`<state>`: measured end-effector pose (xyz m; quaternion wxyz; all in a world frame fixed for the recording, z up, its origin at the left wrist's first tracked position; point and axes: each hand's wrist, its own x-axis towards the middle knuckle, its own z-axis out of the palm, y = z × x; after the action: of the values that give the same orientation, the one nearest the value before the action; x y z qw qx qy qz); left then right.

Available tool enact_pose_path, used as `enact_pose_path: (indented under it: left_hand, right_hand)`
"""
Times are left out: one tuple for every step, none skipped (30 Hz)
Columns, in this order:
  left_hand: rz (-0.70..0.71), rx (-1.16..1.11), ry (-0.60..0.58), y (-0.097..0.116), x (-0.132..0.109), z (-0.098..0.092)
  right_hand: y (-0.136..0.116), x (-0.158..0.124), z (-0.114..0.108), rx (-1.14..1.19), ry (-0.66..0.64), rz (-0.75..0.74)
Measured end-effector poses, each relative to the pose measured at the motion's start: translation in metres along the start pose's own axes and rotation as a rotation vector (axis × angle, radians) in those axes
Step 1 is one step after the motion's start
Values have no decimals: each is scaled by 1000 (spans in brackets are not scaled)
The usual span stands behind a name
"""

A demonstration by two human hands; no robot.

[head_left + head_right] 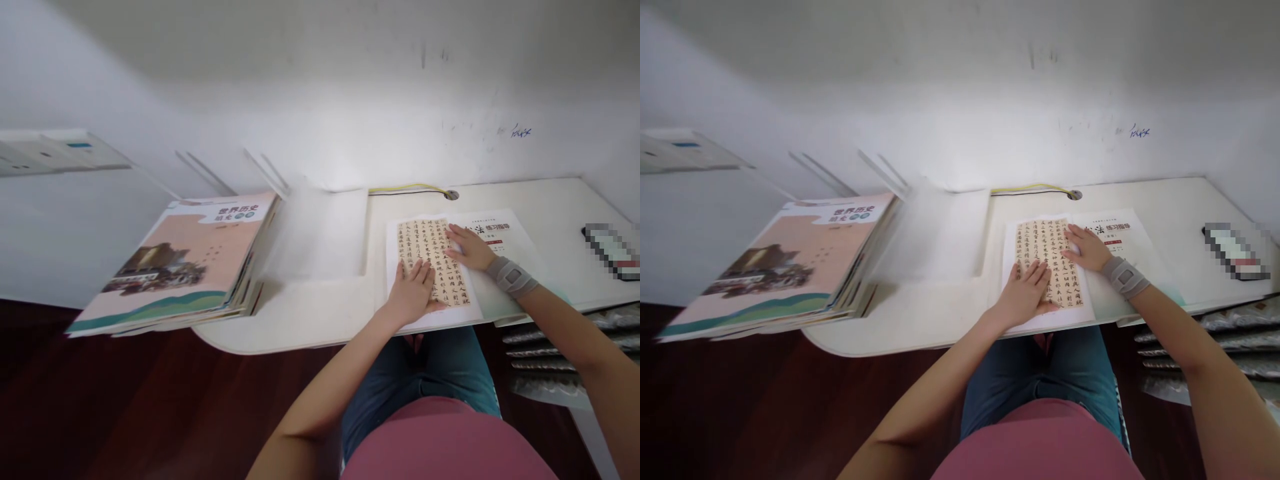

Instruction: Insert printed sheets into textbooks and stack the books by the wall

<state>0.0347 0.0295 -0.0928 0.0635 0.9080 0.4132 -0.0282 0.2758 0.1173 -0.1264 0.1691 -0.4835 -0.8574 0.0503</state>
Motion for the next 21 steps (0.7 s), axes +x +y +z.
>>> enact_pose_path:
  left_hand:
    - [-2, 4, -3, 1, 0, 0]
    - [-4, 7, -4, 1, 0, 1]
    - [-5, 9, -4, 2, 0, 1]
    - [-7, 9, -2, 3, 0, 1]
    - [-9, 9, 1, 5, 0, 2]
    - [-10, 9, 2, 6, 0, 2]
    - [-8, 9, 2, 6, -1, 2]
    - [-6, 8, 1, 7, -1, 3]
    - [-4, 8, -1, 8, -2, 3]
    - [-1, 8, -3, 8, -3, 2]
    - [-1, 10, -3, 7, -3, 2]
    - [-1, 11, -4, 7, -3, 1]
    - [-2, 14, -6, 6, -4, 1]
    - [-3, 16, -9, 5, -4, 0]
    - [-5, 18, -13, 5, -4, 0]
    - [-7, 19, -18, 4, -4, -1]
    - [-8, 17, -22, 3, -4, -1]
    - [-11, 13, -25, 3, -4, -1]
    - [-14, 7, -24, 2, -4, -1]
    - [-20, -3, -16, 2, -4, -1]
    - [-30, -12, -2, 2, -4, 0]
  right_hand:
    - [-2, 0, -1, -27, -28, 1]
    - [-3, 0, -2, -54, -59, 2]
    - [-4, 0, -2, -81, -91, 1]
    - [-6, 0, -3, -105, -121, -4]
    - [-7, 0, -4, -126, -144, -13]
    - [-7, 0, -5, -142, -162, -25]
    - [-8, 1, -5, -152, -176, -42]
    - [-8, 1, -6, -157, -184, -57]
    - [-8, 1, -6, -157, -189, -66]
    - [-9, 1, -7, -156, -192, -68]
    - [-9, 1, -7, -156, -197, -64]
    - [-10, 1, -7, -157, -200, -54]
    - [-11, 1, -7, -160, -200, -41]
    - [-11, 1, -6, -163, -196, -26]
    - [-12, 2, -5, -168, -188, -9]
    - [-13, 2, -4, -174, -175, 10]
    - [-13, 3, -3, -180, -160, 28]
    - [-13, 3, -2, -187, -149, 42]
    - [-13, 4, -1, -192, -146, 50]
    - [-12, 4, -1, -194, -151, 50]
    - [-12, 4, -1, -192, -163, 41]
